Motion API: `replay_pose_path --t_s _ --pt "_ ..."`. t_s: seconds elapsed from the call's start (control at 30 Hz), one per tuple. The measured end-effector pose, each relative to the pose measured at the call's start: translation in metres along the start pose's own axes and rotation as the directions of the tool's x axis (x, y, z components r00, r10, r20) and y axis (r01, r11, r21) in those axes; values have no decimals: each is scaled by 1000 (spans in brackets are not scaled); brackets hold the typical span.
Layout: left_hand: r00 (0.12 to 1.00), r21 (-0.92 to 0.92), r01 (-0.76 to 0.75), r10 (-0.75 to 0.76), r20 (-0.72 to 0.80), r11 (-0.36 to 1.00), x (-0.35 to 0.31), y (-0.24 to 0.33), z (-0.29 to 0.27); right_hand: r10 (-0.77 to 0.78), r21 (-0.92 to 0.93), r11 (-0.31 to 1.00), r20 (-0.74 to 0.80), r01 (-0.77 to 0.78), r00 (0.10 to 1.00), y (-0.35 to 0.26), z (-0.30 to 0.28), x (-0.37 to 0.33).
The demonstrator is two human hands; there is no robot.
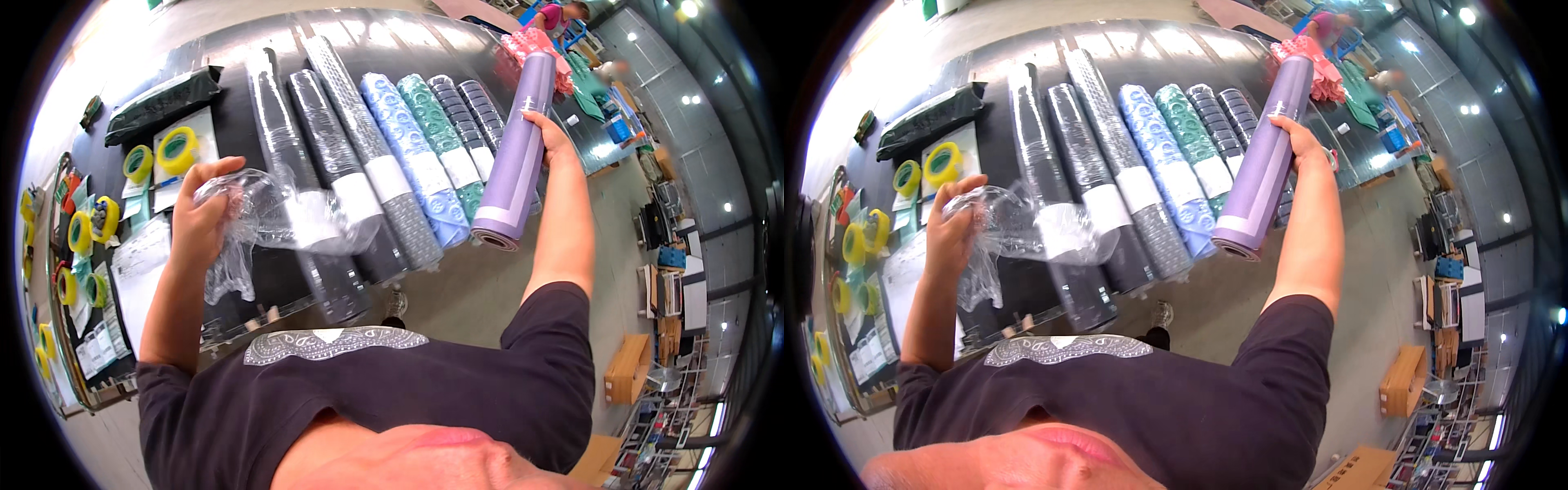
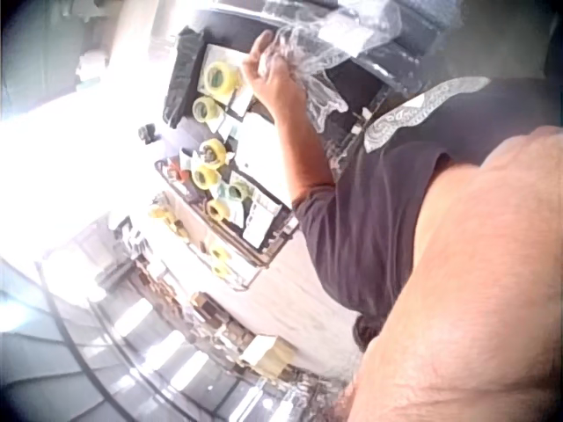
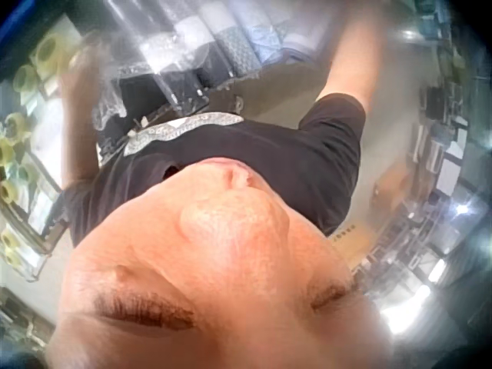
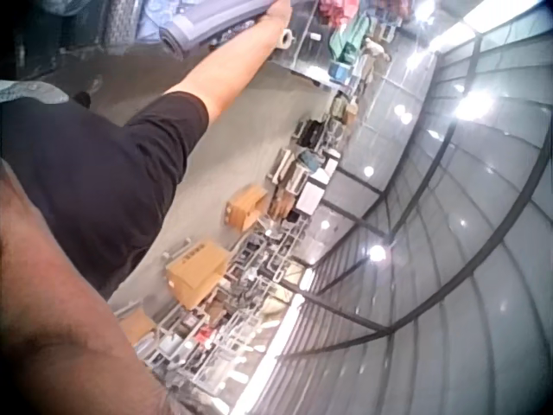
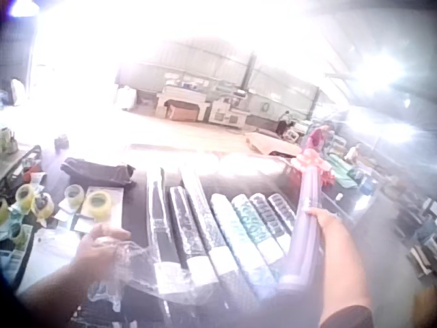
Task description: The person labels a black plastic-wrapped roll with a marker, then handles several rolls of fabric or carpet, removing plastic wrap from one and placing it back. They also handle shipping labels and tape rolls on a work table in a warehouse.
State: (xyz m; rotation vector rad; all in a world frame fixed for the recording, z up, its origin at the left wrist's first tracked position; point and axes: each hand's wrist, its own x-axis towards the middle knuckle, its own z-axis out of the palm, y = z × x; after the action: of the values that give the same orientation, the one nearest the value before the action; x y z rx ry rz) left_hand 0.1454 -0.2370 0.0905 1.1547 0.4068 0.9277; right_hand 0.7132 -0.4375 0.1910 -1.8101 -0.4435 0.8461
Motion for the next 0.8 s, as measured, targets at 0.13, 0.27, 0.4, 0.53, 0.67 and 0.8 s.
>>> replay_pose_path --t_s 0.13,0.27,0.4,0.53,0.67,0.8 --pt "998 437 38 -59 34 899 46 -62 101 64 -409 908 -82 -92 995 -30 -59 97" --pt "998 868 57 -29 -49 494 66 -153 147 -247 -600 795 -184 91 951 -16 -121 224" --pt "993 998 0 120 -8 62 63 -207 155 155 -576 813 67 -89 986 73 -184 270" --pt "993 997 65 95 -68 35 59 -208 163 -49 -791 579 210 199 977 178 -243 270" --pt "978 997 68 200 -57 -45 40 -215 161 -238 -871 486 -57 68 969 186 -223 226" --pt "957 997 -22 287 42 -70 52 -225 165 -456 -896 385 24 222 889 162 -193 306"
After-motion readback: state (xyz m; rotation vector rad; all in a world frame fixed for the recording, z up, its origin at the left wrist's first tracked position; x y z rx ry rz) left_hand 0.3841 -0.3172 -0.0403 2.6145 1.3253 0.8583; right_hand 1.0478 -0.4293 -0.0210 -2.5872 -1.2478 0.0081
